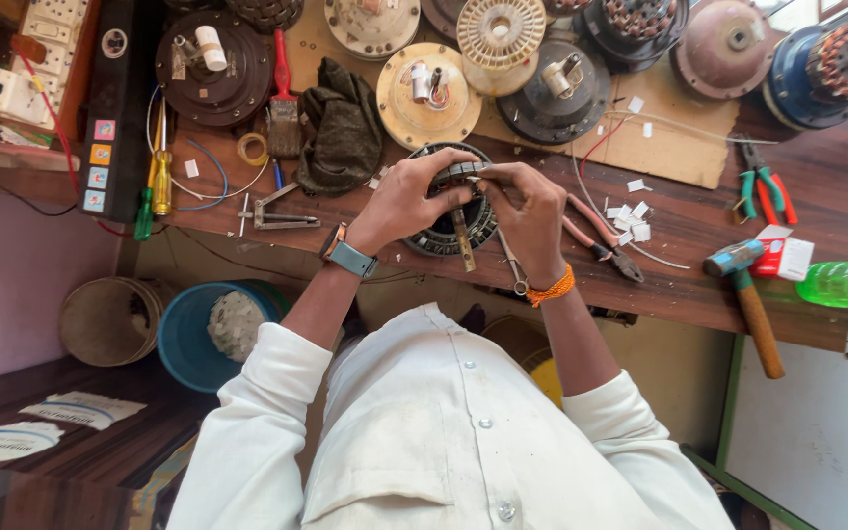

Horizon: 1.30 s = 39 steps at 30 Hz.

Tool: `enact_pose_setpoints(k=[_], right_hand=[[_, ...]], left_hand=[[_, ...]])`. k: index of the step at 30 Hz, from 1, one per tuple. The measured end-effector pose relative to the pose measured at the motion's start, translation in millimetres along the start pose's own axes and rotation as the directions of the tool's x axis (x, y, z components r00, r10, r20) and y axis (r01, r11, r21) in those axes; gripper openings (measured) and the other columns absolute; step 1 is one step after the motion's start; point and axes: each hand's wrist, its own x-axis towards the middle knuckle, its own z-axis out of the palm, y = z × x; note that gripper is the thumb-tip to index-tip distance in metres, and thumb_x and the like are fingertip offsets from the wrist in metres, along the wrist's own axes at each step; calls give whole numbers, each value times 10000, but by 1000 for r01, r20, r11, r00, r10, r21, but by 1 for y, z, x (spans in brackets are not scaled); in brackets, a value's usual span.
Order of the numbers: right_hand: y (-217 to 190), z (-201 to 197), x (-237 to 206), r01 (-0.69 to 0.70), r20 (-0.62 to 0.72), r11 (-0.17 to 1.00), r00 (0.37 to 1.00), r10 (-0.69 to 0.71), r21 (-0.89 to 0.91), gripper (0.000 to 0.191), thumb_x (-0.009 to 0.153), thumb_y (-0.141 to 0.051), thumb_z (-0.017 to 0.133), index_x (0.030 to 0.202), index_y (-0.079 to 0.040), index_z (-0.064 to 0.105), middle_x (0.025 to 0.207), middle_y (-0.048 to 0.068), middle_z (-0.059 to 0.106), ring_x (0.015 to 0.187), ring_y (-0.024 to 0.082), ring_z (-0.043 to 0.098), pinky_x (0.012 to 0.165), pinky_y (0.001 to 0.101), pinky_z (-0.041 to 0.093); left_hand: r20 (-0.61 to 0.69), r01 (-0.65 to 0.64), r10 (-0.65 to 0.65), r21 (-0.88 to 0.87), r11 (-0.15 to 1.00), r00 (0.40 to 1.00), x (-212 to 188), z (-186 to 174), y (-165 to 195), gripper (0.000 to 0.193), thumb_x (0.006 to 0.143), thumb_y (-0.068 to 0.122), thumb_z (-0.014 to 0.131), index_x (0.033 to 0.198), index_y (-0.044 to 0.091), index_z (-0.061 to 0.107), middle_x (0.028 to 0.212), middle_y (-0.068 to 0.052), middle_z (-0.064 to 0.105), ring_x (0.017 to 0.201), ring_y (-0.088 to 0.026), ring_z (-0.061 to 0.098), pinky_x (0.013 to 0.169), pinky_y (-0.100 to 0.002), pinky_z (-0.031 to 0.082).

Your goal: The person works on an electric motor stator at a workbench. They cut small pieces of insulation material with scissors, fit them into slots among the copper windings, press the windings into place by hand, and use a green-handled screwdriver to adjust and seat components inside the motor housing.

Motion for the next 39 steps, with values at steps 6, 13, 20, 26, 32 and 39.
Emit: enact_pose_setpoints(k=[6,13,20,26,32,39], right_hand=[[-2,-9,2,-91,98,994,992,84,63,115,907,32,775,1019,16,749,948,106,770,836,142,747,750,263,599],[2,-13,1,48,119,999,992,-51,25,174,868,58,799,1020,-8,745,958,115,748,827,198,729,740,301,556],[2,-20,6,239,265,968,941,-209,-83,207,886,56,792,1059,-29,715,950,97,661,854,249,668,732,359,552],[-8,-28,21,332,387,930,887,-251,-159,241,869,65,781,1084,-19,712,990,104,654,910,265,663,776,371,565],[-24,-35,34,346,481,919,849,-219,-191,253,861,63,771,1091,-17,703,991,106,648,909,280,653,780,384,553],[-35,-35,38,285,523,923,845,-115,-257,224,854,49,769,1061,-13,710,907,111,622,847,288,629,734,404,526]], left_hand=[[10,10,-9,-104,995,1000,-1,0,-10,413,915,148,701,1326,117,666,1212,-149,742,1129,-309,730,963,-375,554],[103,212,-227,140,967,968,10,3,-4,365,878,237,735,1226,125,730,1120,-165,747,1058,-347,702,893,-420,542],[171,279,-325,246,928,930,14,-9,18,327,878,250,705,1195,169,717,1021,-135,757,966,-344,707,806,-445,542],[133,230,-262,217,949,956,14,-9,16,313,876,238,710,1178,156,719,1013,-138,751,969,-363,694,791,-462,534],[131,260,-285,176,949,950,13,-5,15,301,873,263,706,1157,164,718,997,-114,755,965,-357,694,803,-477,532],[165,268,-294,165,949,941,14,-5,13,271,880,272,700,1129,168,714,999,-102,749,984,-358,684,803,-499,529]])
